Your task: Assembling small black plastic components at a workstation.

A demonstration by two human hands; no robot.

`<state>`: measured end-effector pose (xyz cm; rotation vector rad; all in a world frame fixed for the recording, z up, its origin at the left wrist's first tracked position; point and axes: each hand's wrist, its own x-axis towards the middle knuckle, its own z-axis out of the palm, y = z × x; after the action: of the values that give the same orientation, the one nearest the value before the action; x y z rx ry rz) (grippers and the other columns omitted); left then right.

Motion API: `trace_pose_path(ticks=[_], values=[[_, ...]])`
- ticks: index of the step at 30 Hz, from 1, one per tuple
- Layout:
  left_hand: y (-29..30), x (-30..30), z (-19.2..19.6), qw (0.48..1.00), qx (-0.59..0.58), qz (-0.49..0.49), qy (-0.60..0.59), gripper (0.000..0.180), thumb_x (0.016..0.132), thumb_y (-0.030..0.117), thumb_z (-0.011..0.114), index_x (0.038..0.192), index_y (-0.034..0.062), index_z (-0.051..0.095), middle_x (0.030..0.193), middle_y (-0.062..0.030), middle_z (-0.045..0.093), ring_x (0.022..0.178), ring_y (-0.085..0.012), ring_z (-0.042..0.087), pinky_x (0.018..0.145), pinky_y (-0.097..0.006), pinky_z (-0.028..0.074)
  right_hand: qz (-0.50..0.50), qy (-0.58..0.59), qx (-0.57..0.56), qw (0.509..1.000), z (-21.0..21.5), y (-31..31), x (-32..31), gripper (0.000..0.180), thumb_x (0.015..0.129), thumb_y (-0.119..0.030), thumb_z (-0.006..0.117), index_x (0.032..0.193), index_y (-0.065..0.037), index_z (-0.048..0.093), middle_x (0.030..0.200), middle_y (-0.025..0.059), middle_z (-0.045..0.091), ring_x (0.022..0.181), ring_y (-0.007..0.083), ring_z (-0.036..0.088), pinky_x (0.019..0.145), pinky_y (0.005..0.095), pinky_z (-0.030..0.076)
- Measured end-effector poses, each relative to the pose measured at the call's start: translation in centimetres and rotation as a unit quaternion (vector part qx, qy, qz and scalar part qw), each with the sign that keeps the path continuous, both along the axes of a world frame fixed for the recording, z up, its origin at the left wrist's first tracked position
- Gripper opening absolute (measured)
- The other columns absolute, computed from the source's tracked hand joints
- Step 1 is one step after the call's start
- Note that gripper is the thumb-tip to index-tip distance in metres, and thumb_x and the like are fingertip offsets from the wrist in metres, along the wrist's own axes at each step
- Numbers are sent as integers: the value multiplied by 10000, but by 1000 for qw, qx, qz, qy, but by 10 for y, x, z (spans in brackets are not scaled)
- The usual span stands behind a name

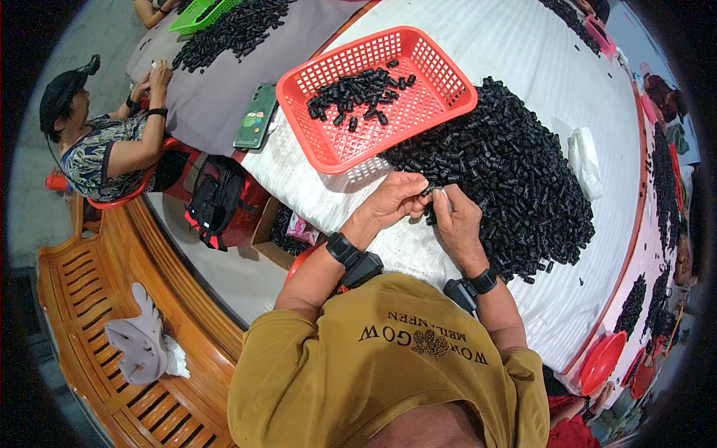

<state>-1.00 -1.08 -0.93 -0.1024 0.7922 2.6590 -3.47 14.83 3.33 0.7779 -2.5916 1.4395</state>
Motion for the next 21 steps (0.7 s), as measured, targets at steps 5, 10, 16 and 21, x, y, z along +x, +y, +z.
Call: trace_pose_path(ticks=[5, 10, 16, 21], values=[[0, 0, 2, 1000, -27, 0, -2, 211, 923, 203, 529, 815, 22, 539, 698, -53, 547, 523, -115, 480, 478, -240, 406, 0, 1, 20, 1000, 2, 2, 0, 181, 838, -123, 593, 713, -18, 516, 642, 133, 531, 545, 288, 563, 487, 345, 430], [0, 1, -1, 999, -41, 3, -4, 210, 919, 199, 533, 809, 20, 538, 688, -53, 549, 508, -121, 482, 471, -247, 407, 6, 3, 28, 1000, 3, 2, -1, 191, 837, -134, 596, 707, -20, 515, 638, 135, 534, 553, 295, 569, 486, 352, 432], [1, 0, -1, 999, -45, 3, 0, 215, 921, 201, 528, 805, 20, 539, 685, -50, 548, 507, -119, 480, 470, -242, 403, 30, -3, 18, 999, -2, 0, 0, 182, 839, -122, 593, 710, -14, 523, 633, 137, 524, 536, 290, 556, 486, 345, 427], [1, 0, 4, 1000, -20, 9, -9, 220, 920, 211, 533, 801, 26, 542, 685, -47, 543, 511, -110, 470, 470, -235, 399, -13, -30, -3, 999, -3, 1, 0, 182, 846, -107, 589, 709, -6, 524, 623, 141, 501, 512, 265, 528, 484, 326, 413]])
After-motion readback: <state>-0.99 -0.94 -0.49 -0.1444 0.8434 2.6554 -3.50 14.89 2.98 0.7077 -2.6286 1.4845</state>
